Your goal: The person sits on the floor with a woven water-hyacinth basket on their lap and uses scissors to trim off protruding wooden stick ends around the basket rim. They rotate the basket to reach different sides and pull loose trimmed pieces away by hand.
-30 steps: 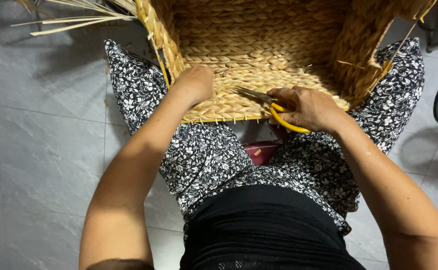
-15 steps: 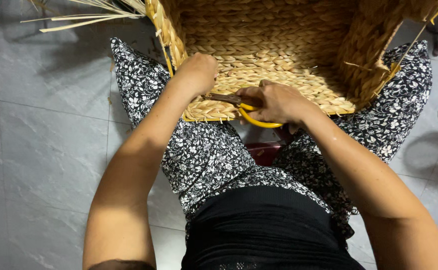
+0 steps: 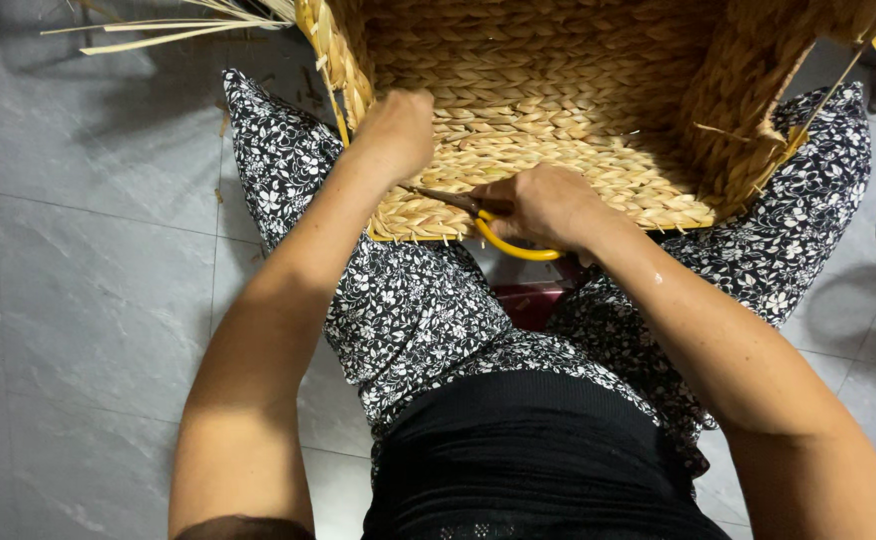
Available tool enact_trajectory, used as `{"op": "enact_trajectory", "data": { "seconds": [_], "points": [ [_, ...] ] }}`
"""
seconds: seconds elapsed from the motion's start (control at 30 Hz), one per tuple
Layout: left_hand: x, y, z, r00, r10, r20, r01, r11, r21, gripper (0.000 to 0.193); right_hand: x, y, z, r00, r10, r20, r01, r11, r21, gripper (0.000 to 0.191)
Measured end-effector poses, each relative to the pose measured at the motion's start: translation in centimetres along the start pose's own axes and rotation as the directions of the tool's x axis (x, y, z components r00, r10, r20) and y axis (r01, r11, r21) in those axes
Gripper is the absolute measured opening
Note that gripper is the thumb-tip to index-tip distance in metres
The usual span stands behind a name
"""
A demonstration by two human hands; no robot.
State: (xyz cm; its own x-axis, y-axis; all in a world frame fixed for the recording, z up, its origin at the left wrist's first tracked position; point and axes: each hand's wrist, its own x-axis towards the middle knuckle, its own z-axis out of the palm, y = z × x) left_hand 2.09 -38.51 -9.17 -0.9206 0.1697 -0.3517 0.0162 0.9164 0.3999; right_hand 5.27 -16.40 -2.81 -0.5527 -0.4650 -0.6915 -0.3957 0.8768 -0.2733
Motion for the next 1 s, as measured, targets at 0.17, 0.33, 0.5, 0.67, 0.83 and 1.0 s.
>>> {"op": "enact_trajectory", "data": {
  "seconds": [0.17,0.33,0.5,0.67,0.83,1.0],
  "points": [
    [-0.1,0.2,-0.6,0.991,0.021,0.136,-0.04,0.99,0.137,0.024,-1.2,2.3,0.1,1.0,0.014,-0.005,-0.014,1.0,-0.027,0.061],
    [0.5,0.2,0.6,0.95,-0.036,0.309,-0.049,0.963,0.263,0.028,-2.0,4.6,-0.2,0.99,0.112,-0.087,-0.105,0.991,0.08,0.066],
    [1.5,-0.2,3.3,0.963,-0.043,0.267,-0.015,0.978,0.209,0.03,-2.8,5.7,0.0,0.988,0.089,-0.129,-0.075,0.991,0.11,0.065],
    [1.3,-0.3,4.8,0.97,0.016,0.242,-0.074,0.969,0.235,0.03,-2.7,6.3,0.7,0.991,0.075,-0.111,-0.065,0.993,0.095,0.066],
    [0.7,-0.1,3.3,0.958,0.023,0.285,-0.095,0.966,0.24,0.029,-2.1,6.4,1.2,0.983,-0.035,-0.182,0.049,0.996,0.078,0.068],
    [0.1,0.9,2.2,0.943,-0.003,0.334,-0.08,0.969,0.235,0.029,-1.1,4.9,0.5,0.995,-0.013,-0.101,0.018,0.999,0.04,0.068]
  ]
}}
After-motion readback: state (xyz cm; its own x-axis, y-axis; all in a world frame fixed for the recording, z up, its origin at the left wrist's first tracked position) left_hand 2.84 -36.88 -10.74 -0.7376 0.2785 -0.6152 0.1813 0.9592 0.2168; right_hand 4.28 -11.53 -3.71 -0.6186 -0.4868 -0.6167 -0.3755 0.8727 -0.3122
